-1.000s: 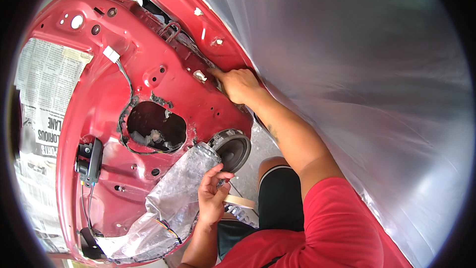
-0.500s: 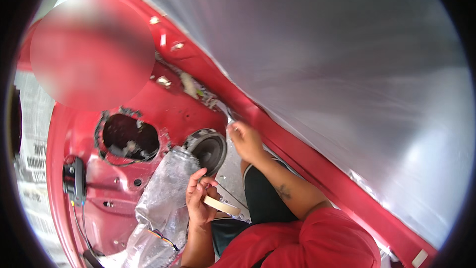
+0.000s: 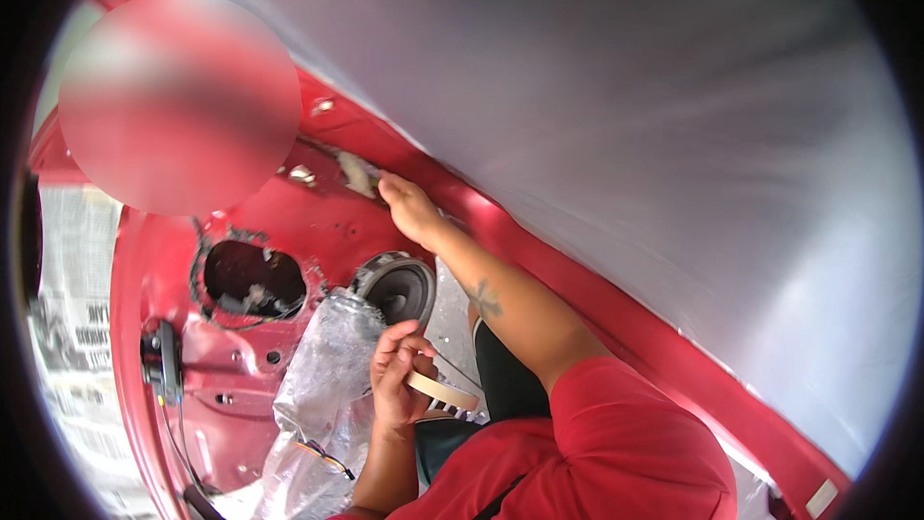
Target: The person applies masking tape to the edges and interior of a red car door panel. They repeatedly tear pieces of tape and press them onto the door frame and around a speaker cutout.
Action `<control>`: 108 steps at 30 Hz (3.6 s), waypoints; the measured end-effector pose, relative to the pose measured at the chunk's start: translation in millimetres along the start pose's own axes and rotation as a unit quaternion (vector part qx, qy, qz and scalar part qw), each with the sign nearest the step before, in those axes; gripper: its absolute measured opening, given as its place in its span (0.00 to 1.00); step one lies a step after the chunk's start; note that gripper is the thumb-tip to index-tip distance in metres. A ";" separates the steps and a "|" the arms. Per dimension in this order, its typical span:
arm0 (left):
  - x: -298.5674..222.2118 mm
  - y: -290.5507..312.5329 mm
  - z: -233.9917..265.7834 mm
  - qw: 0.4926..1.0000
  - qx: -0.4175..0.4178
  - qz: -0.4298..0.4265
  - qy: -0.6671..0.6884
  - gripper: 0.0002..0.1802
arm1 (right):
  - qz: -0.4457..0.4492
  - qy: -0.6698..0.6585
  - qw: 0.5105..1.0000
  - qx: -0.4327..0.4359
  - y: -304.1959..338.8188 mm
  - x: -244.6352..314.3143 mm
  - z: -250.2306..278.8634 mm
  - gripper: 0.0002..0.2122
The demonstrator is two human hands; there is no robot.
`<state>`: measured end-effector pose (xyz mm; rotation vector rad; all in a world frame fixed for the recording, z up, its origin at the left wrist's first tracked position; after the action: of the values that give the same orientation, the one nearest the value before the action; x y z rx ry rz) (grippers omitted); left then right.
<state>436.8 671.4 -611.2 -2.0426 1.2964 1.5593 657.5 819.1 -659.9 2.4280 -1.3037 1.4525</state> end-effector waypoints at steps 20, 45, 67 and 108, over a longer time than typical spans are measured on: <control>73.3 136.3 122.5 0.983 -0.123 0.048 -0.124 0.17 | -0.073 0.112 0.991 -0.015 2.4 7.3 -14.2 0.44; -265.7 363.1 -30.5 0.880 -0.322 0.230 -0.264 0.12 | -0.490 0.119 0.812 0.293 268.9 337.1 -267.0 0.10; -386.1 565.8 47.4 0.934 -0.332 0.074 -0.107 0.10 | 0.025 0.425 0.899 0.106 101.7 289.9 -340.1 0.07; -399.4 390.3 50.8 0.876 -0.334 0.244 -0.248 0.17 | -0.459 0.203 0.853 0.142 63.1 254.0 -321.5 0.07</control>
<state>94.4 678.6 -167.2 -1.4442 1.2134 2.8555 440.1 747.7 -314.3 2.1365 0.1947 1.7052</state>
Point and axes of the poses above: each hand's wrist, its own y-axis away from the middle knuckle, its own z-axis out of the back of the hand, x = y × z, the point moved 4 cm from there along -y, towards the middle knuckle, and after that the axes turned 13 degrees about z, right-handed, at the moved point
